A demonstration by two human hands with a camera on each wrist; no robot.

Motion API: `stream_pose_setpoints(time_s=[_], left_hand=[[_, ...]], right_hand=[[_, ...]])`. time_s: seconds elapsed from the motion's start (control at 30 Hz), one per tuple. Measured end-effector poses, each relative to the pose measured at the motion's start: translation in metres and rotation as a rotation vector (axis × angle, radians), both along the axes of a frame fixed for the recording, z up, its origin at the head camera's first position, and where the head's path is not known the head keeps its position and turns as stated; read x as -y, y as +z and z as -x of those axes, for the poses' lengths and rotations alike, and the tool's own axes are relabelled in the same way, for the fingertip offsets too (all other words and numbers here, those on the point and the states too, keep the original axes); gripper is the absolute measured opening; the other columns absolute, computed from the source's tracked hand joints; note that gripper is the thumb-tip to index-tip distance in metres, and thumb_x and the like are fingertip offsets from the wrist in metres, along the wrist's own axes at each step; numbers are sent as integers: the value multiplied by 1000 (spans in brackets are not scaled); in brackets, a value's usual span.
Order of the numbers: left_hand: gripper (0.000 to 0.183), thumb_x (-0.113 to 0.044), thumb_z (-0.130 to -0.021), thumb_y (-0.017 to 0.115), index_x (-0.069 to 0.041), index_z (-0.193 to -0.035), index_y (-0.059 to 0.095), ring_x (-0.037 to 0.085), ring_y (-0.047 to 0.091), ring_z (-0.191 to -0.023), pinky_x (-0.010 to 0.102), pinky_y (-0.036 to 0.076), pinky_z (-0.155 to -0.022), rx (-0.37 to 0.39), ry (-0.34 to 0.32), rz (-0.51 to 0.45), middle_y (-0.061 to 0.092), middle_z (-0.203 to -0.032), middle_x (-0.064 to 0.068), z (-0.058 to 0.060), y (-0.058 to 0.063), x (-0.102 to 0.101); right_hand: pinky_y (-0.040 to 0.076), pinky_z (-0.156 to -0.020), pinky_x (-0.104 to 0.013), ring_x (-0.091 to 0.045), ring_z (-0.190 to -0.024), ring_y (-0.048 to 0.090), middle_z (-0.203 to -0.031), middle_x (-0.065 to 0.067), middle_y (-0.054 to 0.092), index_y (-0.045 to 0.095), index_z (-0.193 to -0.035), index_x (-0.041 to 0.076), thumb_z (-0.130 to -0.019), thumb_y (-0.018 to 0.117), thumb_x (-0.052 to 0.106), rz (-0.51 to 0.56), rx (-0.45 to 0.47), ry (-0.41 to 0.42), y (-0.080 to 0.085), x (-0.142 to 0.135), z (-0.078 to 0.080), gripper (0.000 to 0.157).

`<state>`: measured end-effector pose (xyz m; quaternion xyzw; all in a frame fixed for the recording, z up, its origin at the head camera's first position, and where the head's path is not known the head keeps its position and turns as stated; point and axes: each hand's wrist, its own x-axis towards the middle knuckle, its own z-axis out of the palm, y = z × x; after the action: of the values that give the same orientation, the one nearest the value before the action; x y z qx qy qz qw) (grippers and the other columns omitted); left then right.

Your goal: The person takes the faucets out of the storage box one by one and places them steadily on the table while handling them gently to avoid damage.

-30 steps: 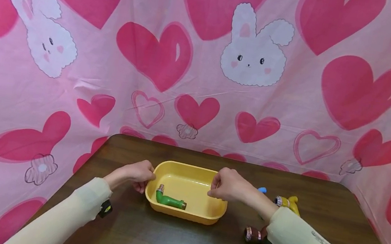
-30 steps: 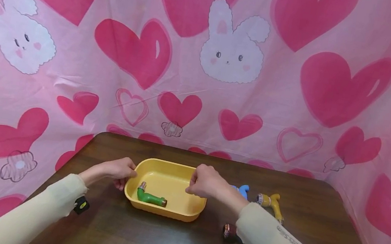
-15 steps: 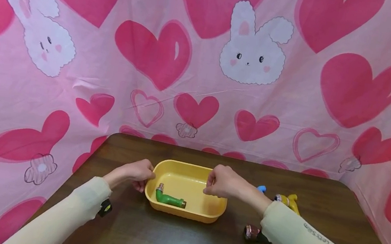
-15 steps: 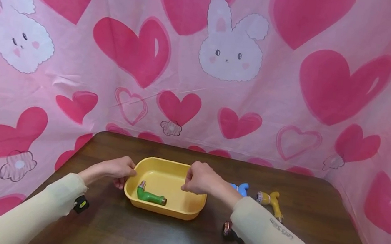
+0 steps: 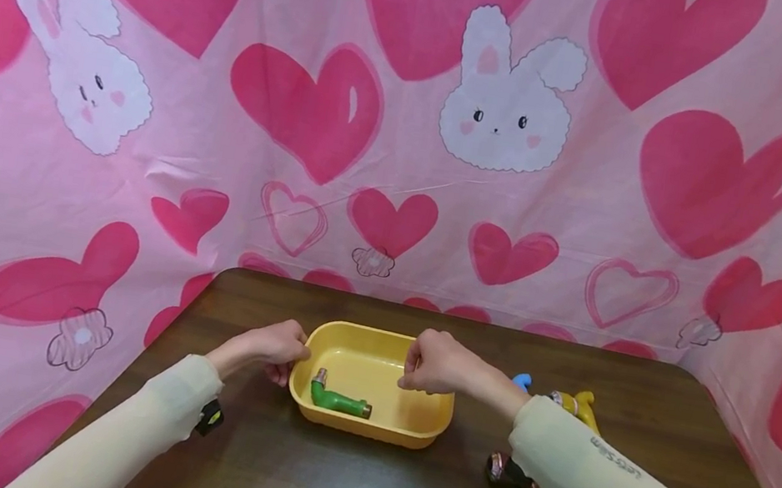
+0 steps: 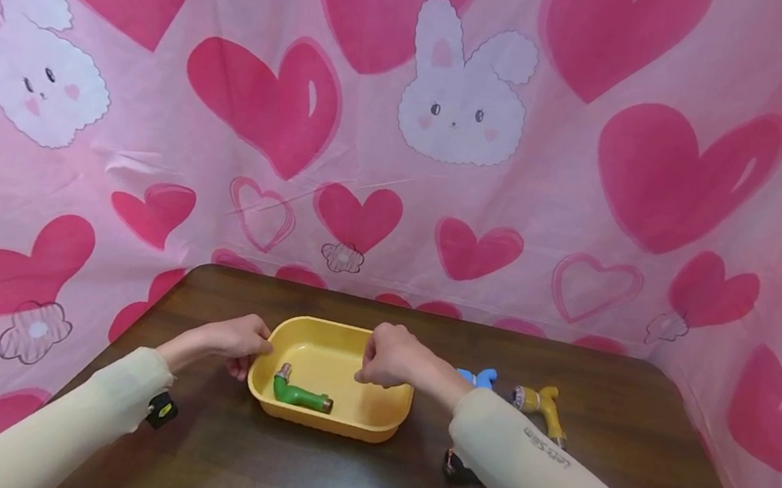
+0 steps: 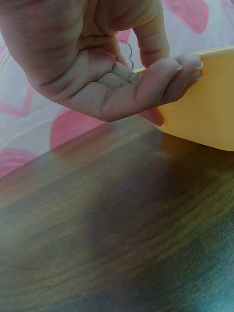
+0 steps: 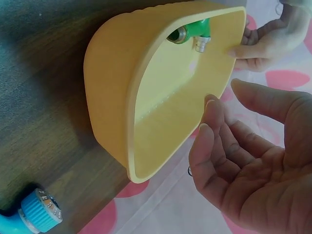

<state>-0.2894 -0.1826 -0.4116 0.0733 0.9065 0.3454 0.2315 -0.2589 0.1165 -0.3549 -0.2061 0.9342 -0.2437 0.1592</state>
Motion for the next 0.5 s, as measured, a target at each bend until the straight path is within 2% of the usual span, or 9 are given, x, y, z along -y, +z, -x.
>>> stream_pose_setpoints(time_s=[0.3,0.5], left_hand=[[21,-5,-103,56,2,-88,69,13,56,-43,26,54,-46,6,-6,4,60,-59,9,2,0,1],[22,-4,-101,55,2,-86,68,11,55,-42,24,52,-44,0,-8,-6,59,-55,7,4,-4,3]], right_hand=[[53,-56,-29,-15,-58,64,-68,1,65,70,-75,12,-91,84,17,1,-5,55,3,6,6,22],[52,-56,-28,-15,-59,66,-68,2,65,70,-76,13,-90,84,17,1,2,78,2,12,10,20]])
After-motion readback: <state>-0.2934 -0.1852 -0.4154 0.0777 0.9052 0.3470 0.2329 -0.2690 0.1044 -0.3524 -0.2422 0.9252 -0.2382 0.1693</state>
